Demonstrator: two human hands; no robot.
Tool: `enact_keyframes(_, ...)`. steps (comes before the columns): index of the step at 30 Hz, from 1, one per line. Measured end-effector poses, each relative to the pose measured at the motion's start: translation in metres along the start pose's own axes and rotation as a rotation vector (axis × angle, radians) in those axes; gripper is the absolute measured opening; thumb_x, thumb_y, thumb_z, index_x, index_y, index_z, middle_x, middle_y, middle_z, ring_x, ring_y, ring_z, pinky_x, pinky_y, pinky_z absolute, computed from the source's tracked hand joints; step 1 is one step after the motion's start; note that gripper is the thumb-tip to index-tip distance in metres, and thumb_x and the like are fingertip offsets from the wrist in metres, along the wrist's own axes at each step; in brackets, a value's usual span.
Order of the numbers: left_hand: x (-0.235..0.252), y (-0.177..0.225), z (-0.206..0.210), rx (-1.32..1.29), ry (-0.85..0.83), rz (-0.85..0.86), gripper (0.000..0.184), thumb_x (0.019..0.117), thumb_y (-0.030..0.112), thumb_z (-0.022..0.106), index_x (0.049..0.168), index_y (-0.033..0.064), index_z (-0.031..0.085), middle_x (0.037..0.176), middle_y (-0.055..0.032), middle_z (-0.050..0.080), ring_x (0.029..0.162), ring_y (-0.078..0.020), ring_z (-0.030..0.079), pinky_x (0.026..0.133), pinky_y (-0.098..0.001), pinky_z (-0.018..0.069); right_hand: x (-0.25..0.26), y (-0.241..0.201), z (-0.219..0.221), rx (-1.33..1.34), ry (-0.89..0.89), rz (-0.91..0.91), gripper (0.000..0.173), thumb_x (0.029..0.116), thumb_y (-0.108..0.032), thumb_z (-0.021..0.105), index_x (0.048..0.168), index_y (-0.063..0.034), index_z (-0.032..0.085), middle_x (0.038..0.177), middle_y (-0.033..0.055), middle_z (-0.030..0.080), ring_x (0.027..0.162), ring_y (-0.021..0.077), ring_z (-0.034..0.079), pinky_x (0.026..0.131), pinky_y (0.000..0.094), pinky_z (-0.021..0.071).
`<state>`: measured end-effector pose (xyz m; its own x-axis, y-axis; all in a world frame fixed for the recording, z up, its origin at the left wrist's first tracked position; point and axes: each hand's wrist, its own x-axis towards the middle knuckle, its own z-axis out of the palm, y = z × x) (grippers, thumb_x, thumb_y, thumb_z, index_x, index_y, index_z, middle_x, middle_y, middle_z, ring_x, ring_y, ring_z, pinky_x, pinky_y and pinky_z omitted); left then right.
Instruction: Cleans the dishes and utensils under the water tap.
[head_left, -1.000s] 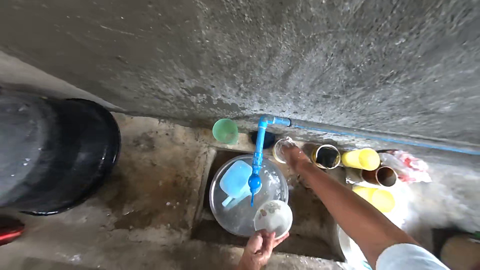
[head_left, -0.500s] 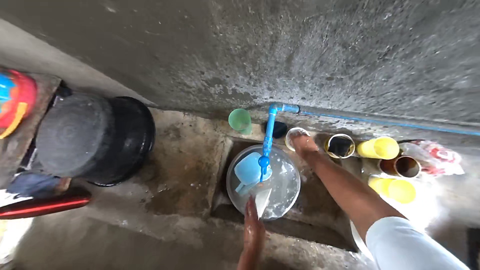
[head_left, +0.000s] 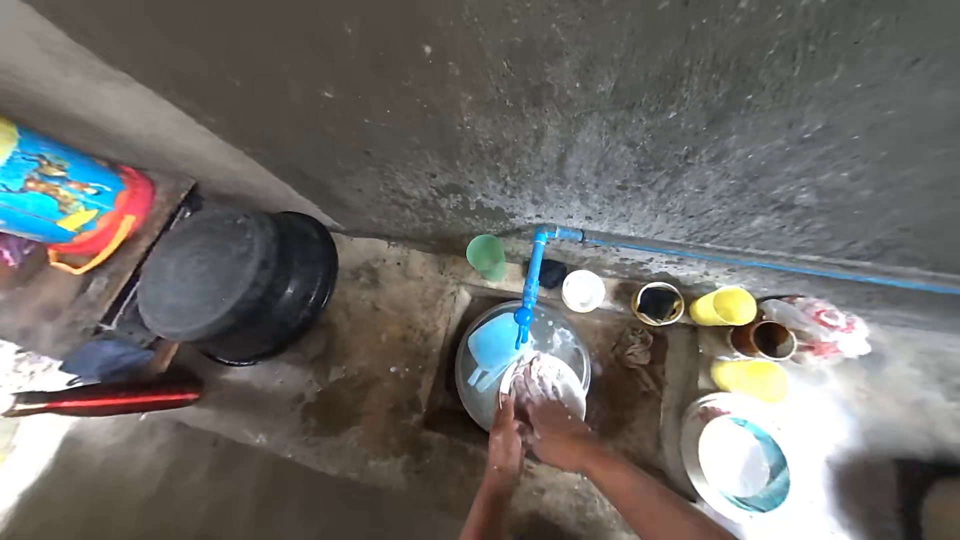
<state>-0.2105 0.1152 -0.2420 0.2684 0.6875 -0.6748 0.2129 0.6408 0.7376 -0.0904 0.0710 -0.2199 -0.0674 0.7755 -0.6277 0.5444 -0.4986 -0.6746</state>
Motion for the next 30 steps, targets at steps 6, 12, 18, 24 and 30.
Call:
enact_keyframes(6, -0.008, 0.007, -0.031, 0.2, -0.009, 0.16, 0.05, 0.1123, 0.024, 0.029, 0.153, -0.0042, 0.036, 0.155, -0.0226, 0.042, 0.141, -0.0215, 0.045, 0.118, -0.0364, 0.0363, -0.04, 0.002, 0.002, -0.22, -0.195, 0.014, 0.078, 0.0927, -0.056, 0.067, 0.144, 0.0004, 0.053, 0.152, 0.0284, 0.045, 0.143, 0.048, 0.04, 0.116, 0.0687, 0.029)
enact_keyframes(12, -0.004, 0.029, -0.01, 0.212, -0.081, 0.196, 0.048, 0.1123, 0.023, 0.031, 0.149, -0.0054, 0.042, 0.149, -0.0229, 0.049, 0.136, -0.0216, 0.05, 0.115, -0.0357, 0.0389, -0.049, -0.012, 0.001, -0.235, -0.078, -0.105, 0.089, 0.0941, -0.061, 0.062, 0.159, -0.0073, 0.034, 0.161, 0.0236, 0.037, 0.149, 0.0426, 0.034, 0.123, 0.0632, 0.0205)
enact_keyframes(18, -0.001, 0.025, -0.013, 0.128, -0.15, 0.191, 0.05, 0.1125, 0.027, 0.028, 0.152, -0.0008, 0.04, 0.153, -0.0191, 0.047, 0.139, -0.0191, 0.048, 0.117, -0.0364, 0.0398, -0.042, -0.013, -0.014, -0.328, -0.014, 0.001, 0.098, 0.0822, -0.039, 0.081, 0.161, -0.0108, 0.031, 0.167, 0.0239, 0.022, 0.151, 0.047, 0.026, 0.118, 0.0686, 0.0256)
enact_keyframes(24, -0.007, 0.029, -0.026, 0.183, -0.158, 0.091, 0.052, 0.113, 0.027, 0.03, 0.155, -0.0028, 0.033, 0.159, -0.0223, 0.037, 0.145, -0.0253, 0.04, 0.12, -0.0411, 0.0333, -0.051, -0.02, -0.006, -0.326, -0.056, -0.264, 0.043, 0.094, -0.009, 0.068, 0.136, -0.0037, 0.061, 0.134, 0.0291, 0.059, 0.126, 0.0482, 0.056, 0.106, 0.0644, 0.0438)
enact_keyframes(30, -0.013, 0.005, -0.026, 0.061, -0.213, 0.062, 0.052, 0.1132, 0.028, 0.026, 0.157, -0.0001, 0.028, 0.155, -0.0204, 0.042, 0.139, -0.0217, 0.048, 0.115, -0.0382, 0.0402, -0.071, -0.024, -0.013, 0.218, 0.422, -0.23, 0.041, 0.0888, -0.029, 0.073, 0.109, 0.0063, 0.071, 0.106, 0.0244, 0.072, 0.106, 0.0356, 0.068, 0.099, 0.0533, 0.0509)
